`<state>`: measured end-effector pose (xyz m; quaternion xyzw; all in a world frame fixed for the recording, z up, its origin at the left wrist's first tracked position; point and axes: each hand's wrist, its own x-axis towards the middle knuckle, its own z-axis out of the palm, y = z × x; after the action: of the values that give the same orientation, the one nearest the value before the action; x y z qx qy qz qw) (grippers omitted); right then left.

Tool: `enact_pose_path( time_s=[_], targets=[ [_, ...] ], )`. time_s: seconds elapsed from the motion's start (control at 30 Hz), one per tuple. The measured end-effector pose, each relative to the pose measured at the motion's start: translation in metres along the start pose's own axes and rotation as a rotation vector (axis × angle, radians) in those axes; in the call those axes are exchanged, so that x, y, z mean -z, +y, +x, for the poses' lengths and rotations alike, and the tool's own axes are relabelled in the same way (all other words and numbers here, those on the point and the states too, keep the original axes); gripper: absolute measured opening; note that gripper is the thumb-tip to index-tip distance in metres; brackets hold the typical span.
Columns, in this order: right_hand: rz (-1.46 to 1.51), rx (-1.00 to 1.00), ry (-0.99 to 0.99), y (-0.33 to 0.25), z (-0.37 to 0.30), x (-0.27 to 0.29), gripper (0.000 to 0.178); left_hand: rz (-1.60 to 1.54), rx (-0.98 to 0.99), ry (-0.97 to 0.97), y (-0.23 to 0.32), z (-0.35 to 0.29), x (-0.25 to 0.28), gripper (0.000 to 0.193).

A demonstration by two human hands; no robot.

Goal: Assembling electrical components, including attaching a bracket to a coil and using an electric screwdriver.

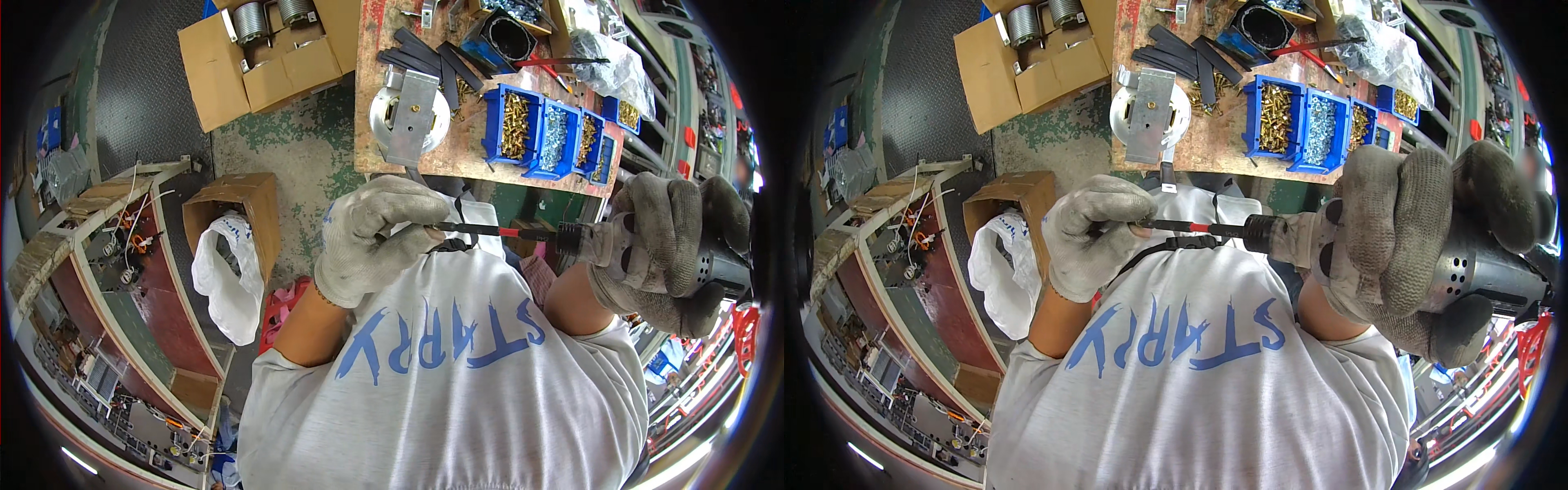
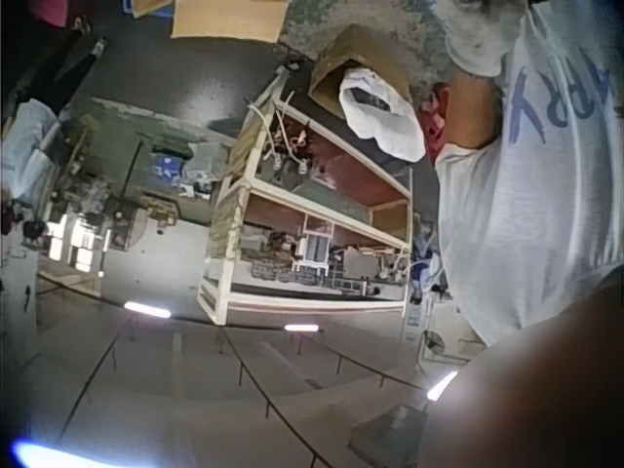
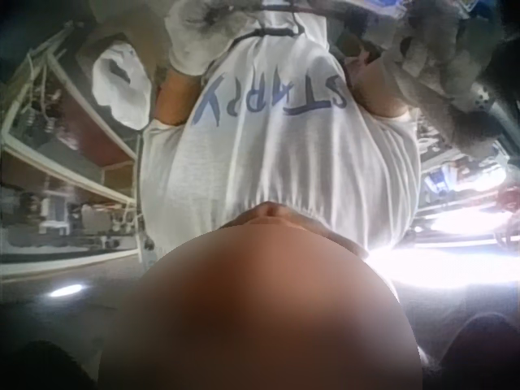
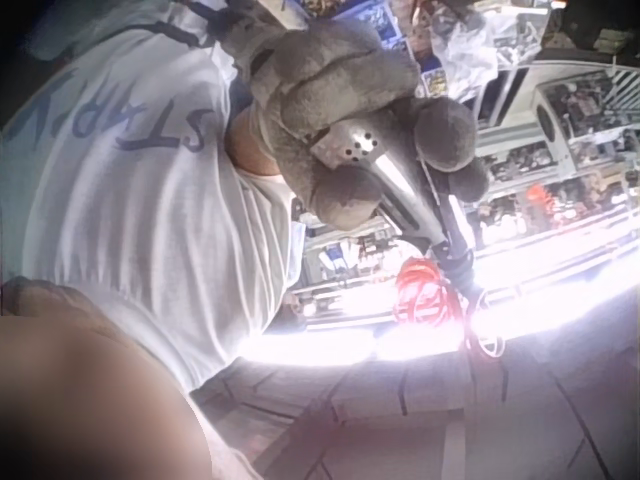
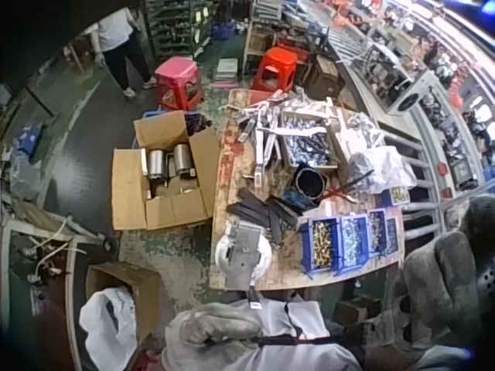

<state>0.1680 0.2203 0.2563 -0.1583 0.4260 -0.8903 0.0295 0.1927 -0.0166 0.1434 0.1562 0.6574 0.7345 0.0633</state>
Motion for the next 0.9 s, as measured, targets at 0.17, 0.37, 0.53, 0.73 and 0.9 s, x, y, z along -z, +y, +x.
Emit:
enact_pose_path(
  time_s=[0.17, 0.37, 0.53, 0.73, 0.9],
  targets=[
    [0.020, -0.009, 0.003, 0.002, 0.003, -0.003, 0.045, -0.066, 0.057, -0.046, -0.002, 0.002, 0.002, 0.016],
    [0.034, 0.234, -0.111, 0.011, 0.007, -0.001, 0.049, -0.109, 0.213, -0.227, 0.001, -0.002, 0.003, 0.017],
    [-0.184, -0.029, -0.101, 0.011, 0.005, -0.006, 0.048, 0.140, -0.150, -0.035, -0.012, -0.011, -0.009, 0.035],
    [-0.363, -0.080, -0.236, 0.024, 0.016, 0.007, 0.053, 0.401, -0.103, 0.288, -0.063, -0.014, 0.001, 0.075],
    [-0.371, 0.015, -0.158, 0.057, 0.006, 0.012, 0.058, 0.788, -0.085, 0.318, -0.106, -0.008, -0.010, 0.080]
  ],
)
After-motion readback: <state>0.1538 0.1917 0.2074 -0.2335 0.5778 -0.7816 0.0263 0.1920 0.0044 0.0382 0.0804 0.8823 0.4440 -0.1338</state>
